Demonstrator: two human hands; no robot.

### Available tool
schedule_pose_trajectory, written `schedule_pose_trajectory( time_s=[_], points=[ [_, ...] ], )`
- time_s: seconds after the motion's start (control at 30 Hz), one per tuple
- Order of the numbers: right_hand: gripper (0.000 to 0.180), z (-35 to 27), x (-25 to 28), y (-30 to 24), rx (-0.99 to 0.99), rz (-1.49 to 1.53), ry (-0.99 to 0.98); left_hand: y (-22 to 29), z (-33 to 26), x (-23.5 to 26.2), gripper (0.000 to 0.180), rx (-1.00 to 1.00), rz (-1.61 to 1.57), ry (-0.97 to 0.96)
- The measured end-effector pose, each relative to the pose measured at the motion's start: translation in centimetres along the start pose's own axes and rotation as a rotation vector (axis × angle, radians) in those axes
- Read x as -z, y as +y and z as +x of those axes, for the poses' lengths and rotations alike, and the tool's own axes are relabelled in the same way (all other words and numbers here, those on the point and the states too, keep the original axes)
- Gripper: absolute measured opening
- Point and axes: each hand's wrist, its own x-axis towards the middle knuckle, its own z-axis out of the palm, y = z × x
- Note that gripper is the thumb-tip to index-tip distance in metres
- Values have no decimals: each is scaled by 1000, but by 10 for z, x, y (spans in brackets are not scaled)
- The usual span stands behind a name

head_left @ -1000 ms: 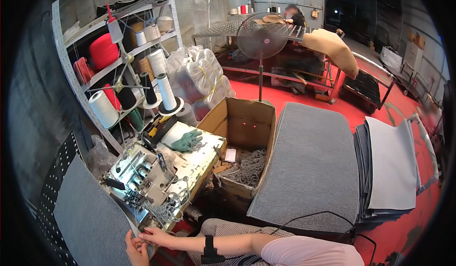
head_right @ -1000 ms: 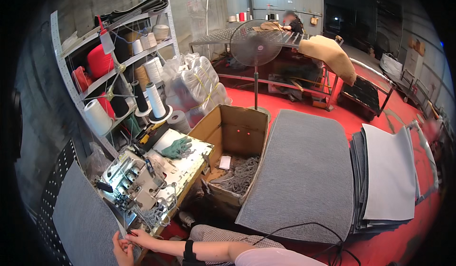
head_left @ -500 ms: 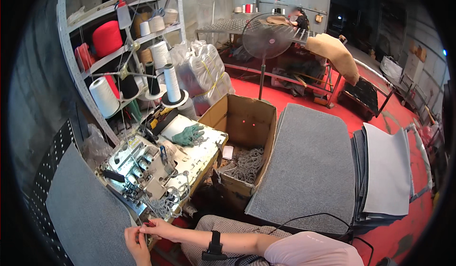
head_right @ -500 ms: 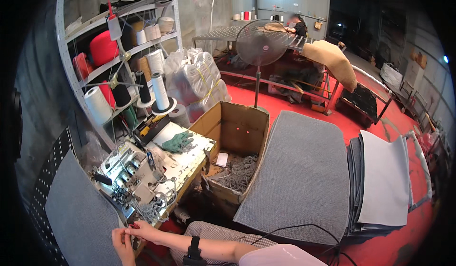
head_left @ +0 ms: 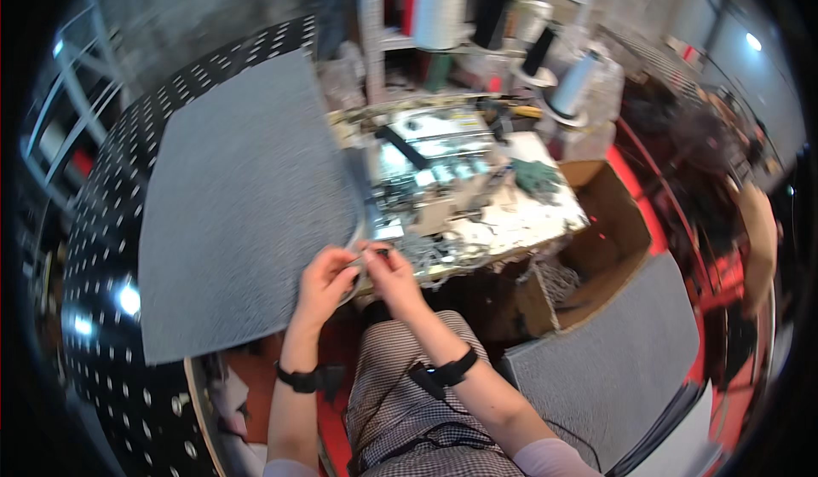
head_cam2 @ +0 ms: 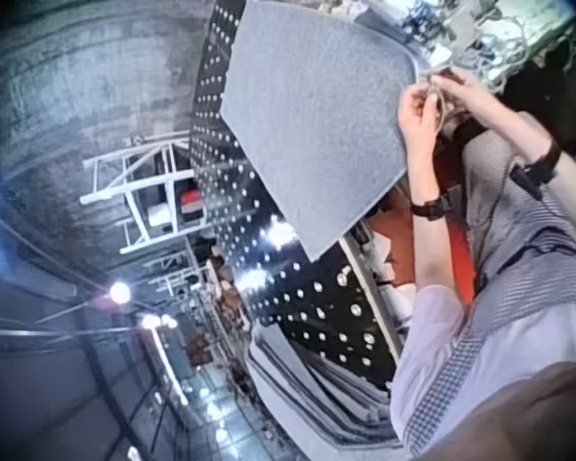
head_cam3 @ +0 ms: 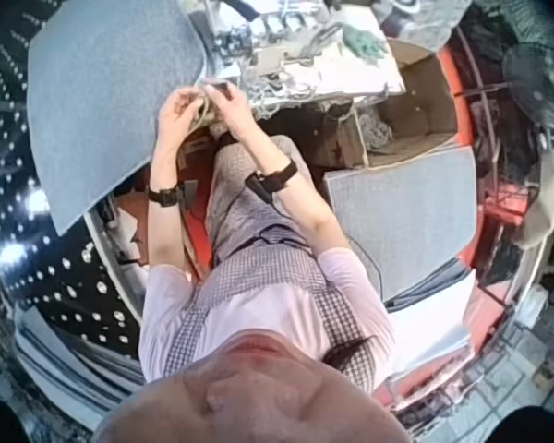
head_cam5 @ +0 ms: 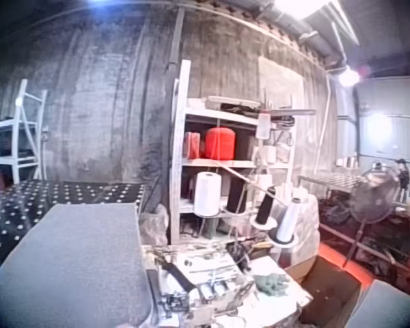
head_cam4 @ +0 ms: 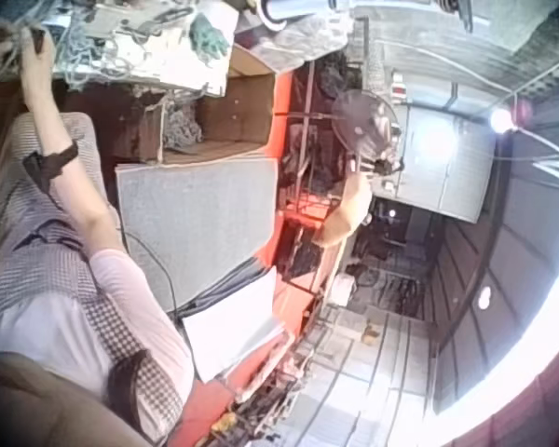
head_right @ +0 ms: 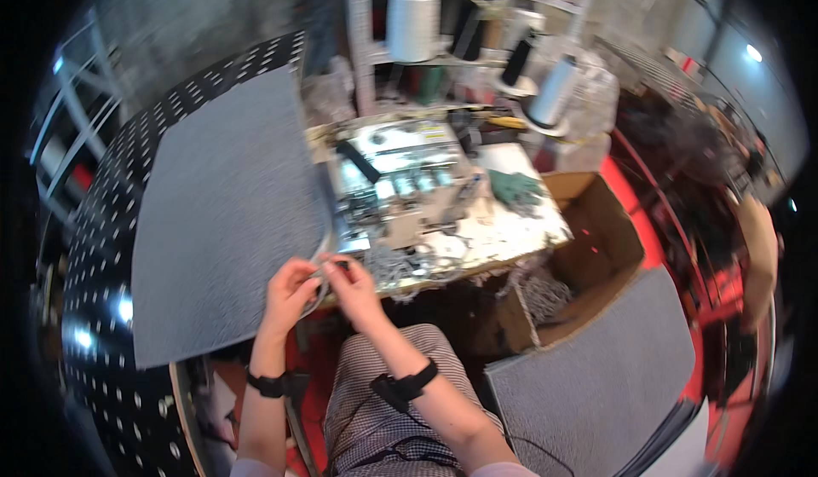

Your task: Using a commercial overlock sewing machine to edge fabric panels.

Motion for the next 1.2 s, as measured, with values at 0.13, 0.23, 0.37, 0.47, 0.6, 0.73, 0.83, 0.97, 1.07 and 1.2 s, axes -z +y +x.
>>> schedule_pose_trajectory(
  time_s=[0.13, 0.23, 0.37, 0.47, 0.6, 0.73, 0.83, 0.97, 1.07, 1.2],
  points=[
    [47, -5, -12, -10, -13, 39, -151, 1, -6, 8, 32, -88, -74, 70],
    [50, 8, -15, 2, 116, -158, -159, 0, -6, 15, 33, -96, -133, 82],
    [47, 9, -18, 5, 168, -267, -98, 0, -10, 15, 35, -95, -166, 97],
    [46, 4, -20, 1, 131, -223, -70, 0, -9, 13, 35, -81, -174, 94],
    [45, 9, -14, 8, 151, -204, -27, 2, -7, 10, 35, -71, -157, 97],
    [45, 8, -15, 9, 141, -190, -31, 2, -9, 12, 35, -72, -153, 108],
    [46, 7, -16, 8, 170, -261, -19, 1, -8, 13, 35, -70, -148, 100],
    [46, 4, -18, 4, 164, -257, -29, 1, -8, 13, 35, -68, -158, 100],
    [46, 3, -19, 3, 184, -257, -25, 2, -8, 12, 34, -69, -163, 107],
    [46, 3, -17, 5, 218, -306, -23, 1, -8, 12, 33, -70, -160, 96]
  ],
)
